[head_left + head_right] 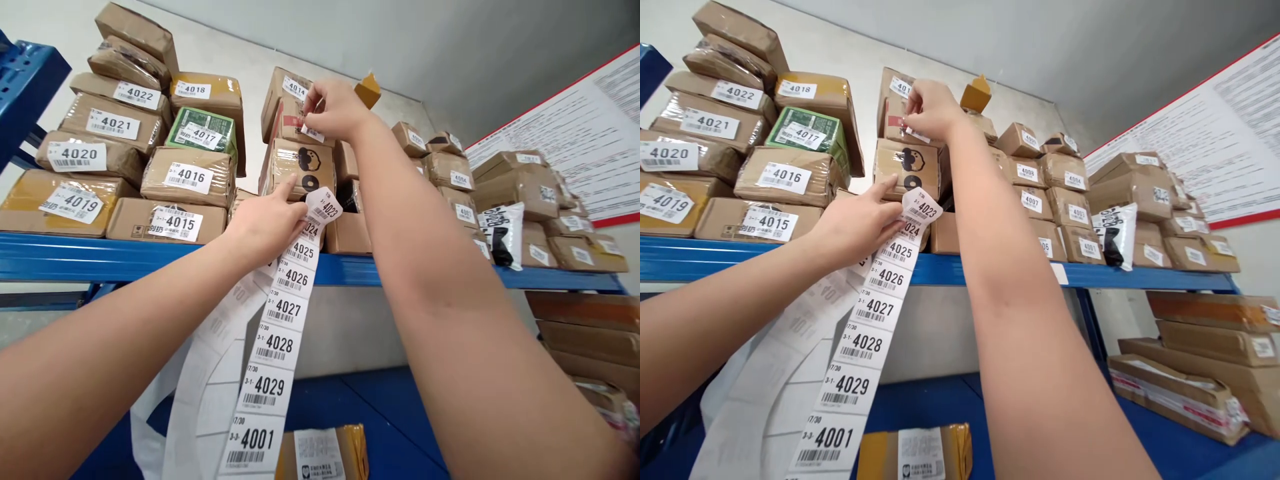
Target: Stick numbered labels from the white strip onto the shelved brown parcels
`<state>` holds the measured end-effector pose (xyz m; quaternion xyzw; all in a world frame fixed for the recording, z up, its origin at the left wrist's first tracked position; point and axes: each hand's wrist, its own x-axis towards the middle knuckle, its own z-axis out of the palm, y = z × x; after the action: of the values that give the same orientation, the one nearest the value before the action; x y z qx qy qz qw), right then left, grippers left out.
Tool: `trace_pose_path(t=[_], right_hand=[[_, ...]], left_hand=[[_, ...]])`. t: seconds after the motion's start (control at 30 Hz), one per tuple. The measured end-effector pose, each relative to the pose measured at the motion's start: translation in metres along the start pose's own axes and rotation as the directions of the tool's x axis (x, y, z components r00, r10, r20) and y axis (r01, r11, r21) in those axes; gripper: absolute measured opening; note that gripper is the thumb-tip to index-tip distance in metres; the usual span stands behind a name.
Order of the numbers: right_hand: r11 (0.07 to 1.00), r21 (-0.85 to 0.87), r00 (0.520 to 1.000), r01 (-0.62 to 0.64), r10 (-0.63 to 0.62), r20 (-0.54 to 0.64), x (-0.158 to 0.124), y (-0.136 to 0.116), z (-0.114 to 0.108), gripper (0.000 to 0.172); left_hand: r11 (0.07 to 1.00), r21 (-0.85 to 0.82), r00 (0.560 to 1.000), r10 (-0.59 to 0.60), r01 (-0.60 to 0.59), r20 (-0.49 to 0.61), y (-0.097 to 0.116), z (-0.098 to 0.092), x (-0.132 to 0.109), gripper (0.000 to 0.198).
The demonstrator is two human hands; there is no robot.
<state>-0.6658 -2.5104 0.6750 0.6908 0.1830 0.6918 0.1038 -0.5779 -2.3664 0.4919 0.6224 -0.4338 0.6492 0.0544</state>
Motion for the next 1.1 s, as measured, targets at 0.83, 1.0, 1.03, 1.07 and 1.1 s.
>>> trace_pose_path(t=[0.83, 1.0, 1.03, 1.07, 1.1], right_hand=[[0.955, -0.180, 0.944, 0.237, -0.270, -0.189, -0.029, 0.016, 0.007, 0.016], [0.919, -0.285, 0.928, 0.271, -0.328, -0.175, -0.034, 0.021, 0.007, 0.024], [0.913, -0.302, 0.929, 0.275, -0.333, -0.161, -0.035, 0.020, 0.006, 0.023], [0.914, -0.292, 0.933, 0.281, -0.332, -0.141, -0.037, 0.019, 0.005, 0.022], [0.939, -0.226, 0.948, 0.257, -0.291, -0.129, -0.038, 0.018, 0.003, 0.022]], left_hand=[[0.972, 0.222, 0.996, 0.075, -0.083, 0.047, -0.026, -0.028, 0.105, 0.060], [0.982, 0.178, 0.998, 0.053, -0.059, 0.038, -0.022, -0.027, 0.104, 0.066], [0.985, 0.166, 0.998, 0.045, -0.050, 0.037, -0.022, -0.027, 0.104, 0.066], [0.986, 0.160, 0.999, 0.038, -0.043, 0.034, -0.021, -0.026, 0.104, 0.065], [0.987, 0.159, 0.999, 0.032, -0.037, 0.033, -0.021, -0.026, 0.104, 0.063]])
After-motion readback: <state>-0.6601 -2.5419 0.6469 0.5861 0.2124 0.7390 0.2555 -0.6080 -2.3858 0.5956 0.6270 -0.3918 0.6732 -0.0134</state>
